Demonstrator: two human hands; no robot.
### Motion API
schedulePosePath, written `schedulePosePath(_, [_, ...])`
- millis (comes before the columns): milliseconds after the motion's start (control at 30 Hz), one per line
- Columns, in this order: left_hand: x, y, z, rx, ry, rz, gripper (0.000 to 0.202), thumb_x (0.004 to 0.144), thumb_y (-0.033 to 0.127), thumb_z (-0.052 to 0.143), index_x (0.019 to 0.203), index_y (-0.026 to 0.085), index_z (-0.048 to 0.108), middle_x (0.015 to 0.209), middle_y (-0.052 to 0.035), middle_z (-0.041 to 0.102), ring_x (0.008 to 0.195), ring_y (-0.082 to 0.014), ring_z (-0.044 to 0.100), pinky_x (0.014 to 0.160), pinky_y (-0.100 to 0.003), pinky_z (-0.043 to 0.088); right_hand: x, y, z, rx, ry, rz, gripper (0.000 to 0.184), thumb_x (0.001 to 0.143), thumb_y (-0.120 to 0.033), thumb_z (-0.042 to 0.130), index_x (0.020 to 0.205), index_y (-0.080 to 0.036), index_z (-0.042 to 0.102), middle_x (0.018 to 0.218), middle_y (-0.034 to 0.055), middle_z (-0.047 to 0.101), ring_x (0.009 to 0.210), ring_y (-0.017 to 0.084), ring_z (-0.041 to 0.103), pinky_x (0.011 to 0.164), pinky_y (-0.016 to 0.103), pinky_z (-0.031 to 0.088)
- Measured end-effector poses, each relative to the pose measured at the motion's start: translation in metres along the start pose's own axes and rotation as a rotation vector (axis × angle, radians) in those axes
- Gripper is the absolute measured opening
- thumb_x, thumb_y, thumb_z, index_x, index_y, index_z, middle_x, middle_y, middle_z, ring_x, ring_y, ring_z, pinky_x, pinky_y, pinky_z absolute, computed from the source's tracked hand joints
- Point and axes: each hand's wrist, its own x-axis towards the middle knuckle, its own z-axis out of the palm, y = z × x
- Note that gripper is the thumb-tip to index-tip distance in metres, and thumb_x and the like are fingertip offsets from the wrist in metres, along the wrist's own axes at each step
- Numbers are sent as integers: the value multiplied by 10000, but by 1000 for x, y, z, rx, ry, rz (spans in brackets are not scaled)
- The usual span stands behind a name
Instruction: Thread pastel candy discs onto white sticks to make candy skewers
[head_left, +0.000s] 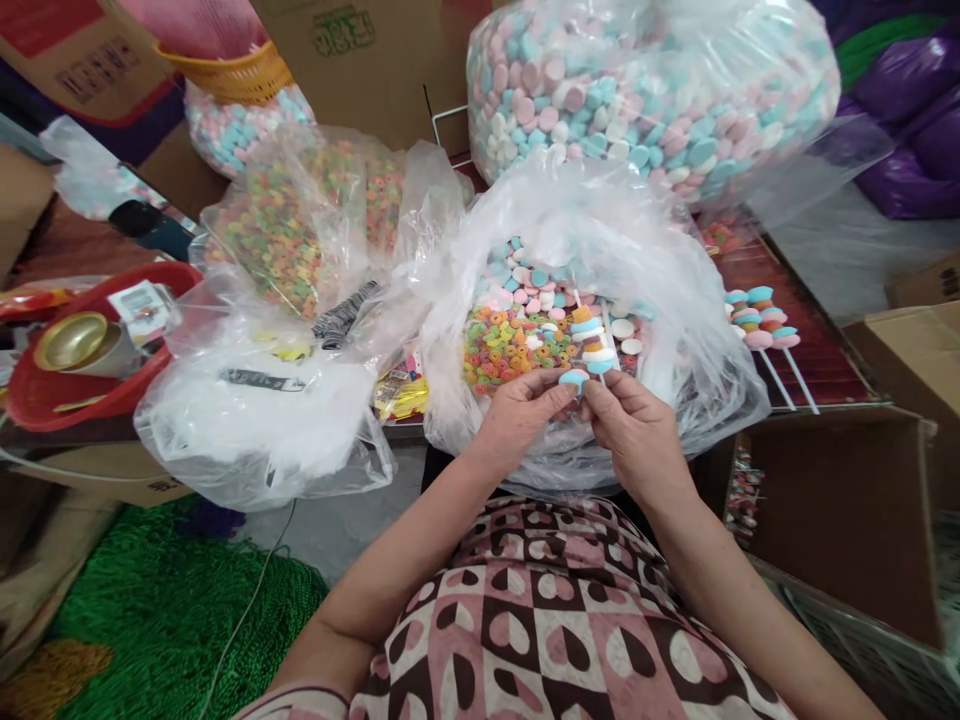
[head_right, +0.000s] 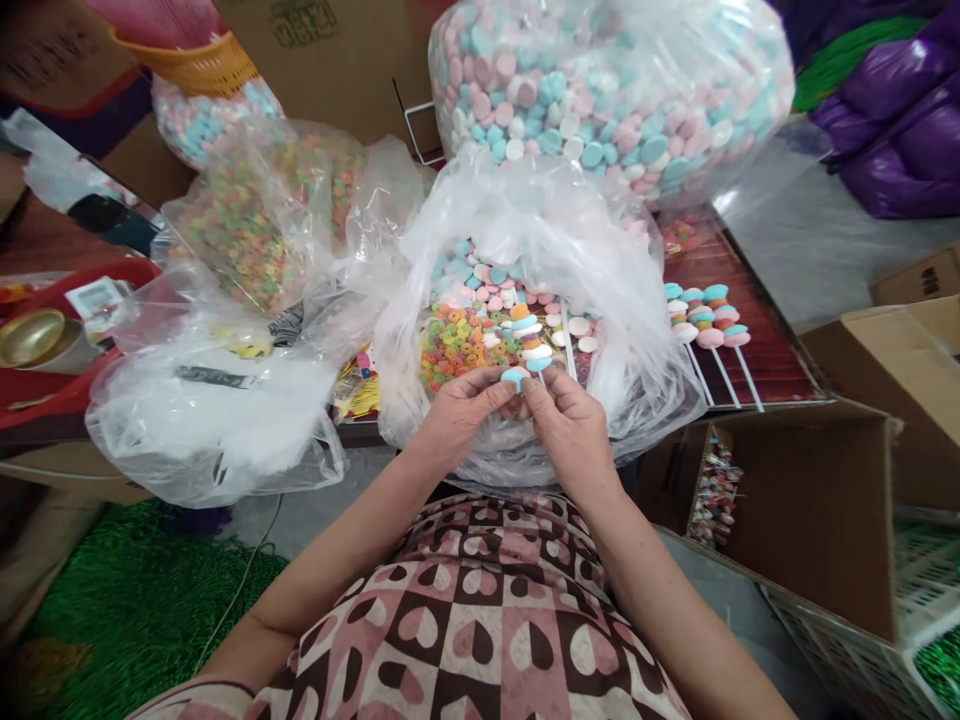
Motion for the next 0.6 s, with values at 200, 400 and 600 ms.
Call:
schedulePosePath(200, [7, 7, -4, -32, 152, 55, 326, 661, 371, 842, 797, 175, 619, 687, 35, 682, 627, -95, 615, 613, -226, 459, -25, -12, -20, -87, 6, 29, 259, 904, -456, 650, 841, -205, 660, 551, -40, 507, 445, 89, 316, 392, 234, 186])
schedulePosePath(400, [15, 5, -13, -136, 116, 54, 416, 586, 389, 908, 835, 175, 653, 715, 40, 693, 617, -84, 622, 608, -217, 470, -56, -6, -32, -215, -139, 173, 358, 920, -478, 601, 986, -155, 741, 487, -37, 477, 440, 98, 327, 427, 249, 212])
schedulePosePath(600, [15, 3, -15, -199, 72, 20, 455, 554, 420, 936, 864, 175, 710, 780, 14, 708, 709, -111, 650, 666, -241, 489, -54, 0, -36, -371, -191, 157, 403, 941, -476, 534, 1030, -137, 733, 483, -45, 472, 435, 106, 306, 437, 259, 213])
